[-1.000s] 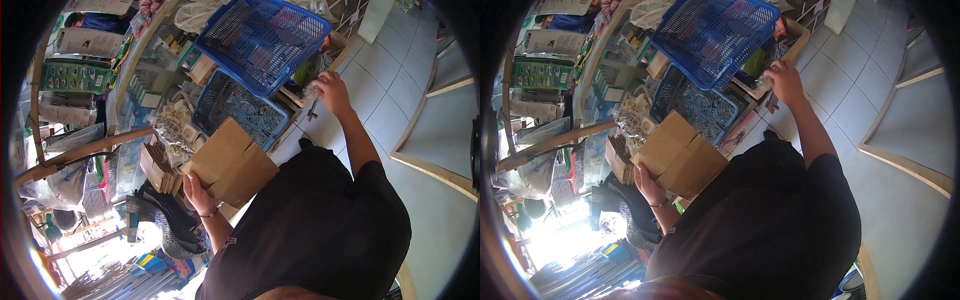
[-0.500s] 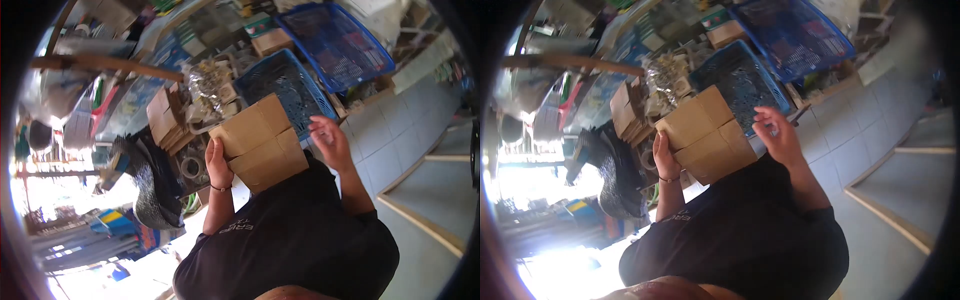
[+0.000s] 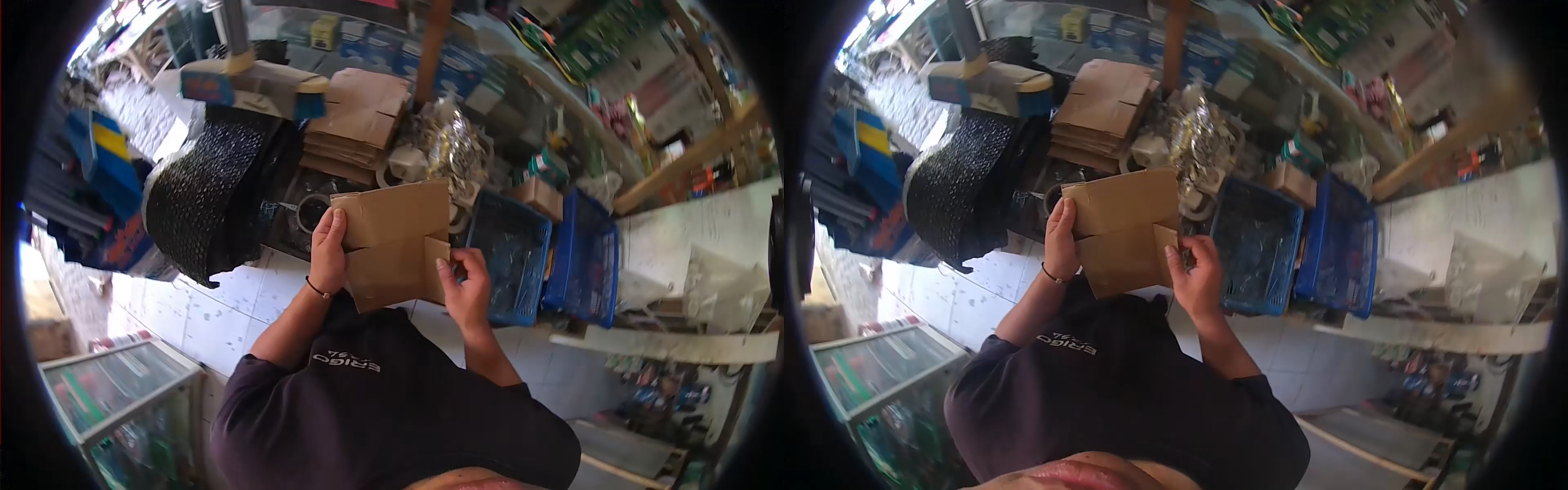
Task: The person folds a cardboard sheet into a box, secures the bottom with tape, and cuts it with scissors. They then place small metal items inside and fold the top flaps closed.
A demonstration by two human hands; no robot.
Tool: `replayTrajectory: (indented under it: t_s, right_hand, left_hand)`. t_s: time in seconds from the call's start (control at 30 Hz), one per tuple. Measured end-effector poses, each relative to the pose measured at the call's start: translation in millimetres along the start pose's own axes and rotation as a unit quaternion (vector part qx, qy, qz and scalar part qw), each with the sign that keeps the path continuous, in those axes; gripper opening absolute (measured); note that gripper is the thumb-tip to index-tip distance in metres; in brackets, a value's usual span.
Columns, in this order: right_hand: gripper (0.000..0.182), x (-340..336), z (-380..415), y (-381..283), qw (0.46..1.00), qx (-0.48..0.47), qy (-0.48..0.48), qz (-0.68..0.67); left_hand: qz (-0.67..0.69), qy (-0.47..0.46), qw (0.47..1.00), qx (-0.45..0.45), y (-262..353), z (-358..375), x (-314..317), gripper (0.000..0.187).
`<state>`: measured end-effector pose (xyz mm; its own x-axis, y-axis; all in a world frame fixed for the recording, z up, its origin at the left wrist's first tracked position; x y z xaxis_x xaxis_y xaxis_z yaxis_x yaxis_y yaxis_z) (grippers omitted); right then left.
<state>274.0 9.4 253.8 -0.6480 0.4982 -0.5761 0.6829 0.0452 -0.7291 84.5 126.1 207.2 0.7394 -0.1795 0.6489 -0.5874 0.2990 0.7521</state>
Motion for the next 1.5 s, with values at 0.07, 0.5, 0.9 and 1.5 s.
replayTrajectory:
  t_s: [0.07,0.5,0.9,1.5]
  right_hand:
    - [0.015,16.0,-10.9,-4.4,0.999,0.003,-0.043,-0.033]
    - [0.040,23.0,-16.3,-4.8,0.873,0.116,-0.019,-0.473]
    - [0.054,-13.6,0.8,9.5,0.876,0.086,0.051,-0.471]
    - [0.033,20.9,-23.5,-30.9,0.982,0.024,-0.032,-0.182]
  left_hand:
    - [0.006,-0.009,1.000,0.010,7.9,-8.8,-9.1,0.032]
    - [-0.072,-0.232,0.970,-0.028,24.0,-70.6,-21.2,0.041]
    - [-0.296,-0.314,0.894,0.121,29.6,-68.6,4.9,0.058]
    - [-0.486,-0.198,0.788,0.321,42.0,-29.6,-17.4,0.055]
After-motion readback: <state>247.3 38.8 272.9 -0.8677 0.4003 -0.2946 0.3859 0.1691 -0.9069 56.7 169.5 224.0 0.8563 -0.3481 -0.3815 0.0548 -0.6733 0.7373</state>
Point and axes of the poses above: each hand's wrist, its own z-axis away from the middle knuckle, its own x-axis out of the palm, y = z × x, the point moved 2 cm from there along -z, towards the middle knuckle, and after that the axes turned 4 degrees about -x, right-handed, at the moved point
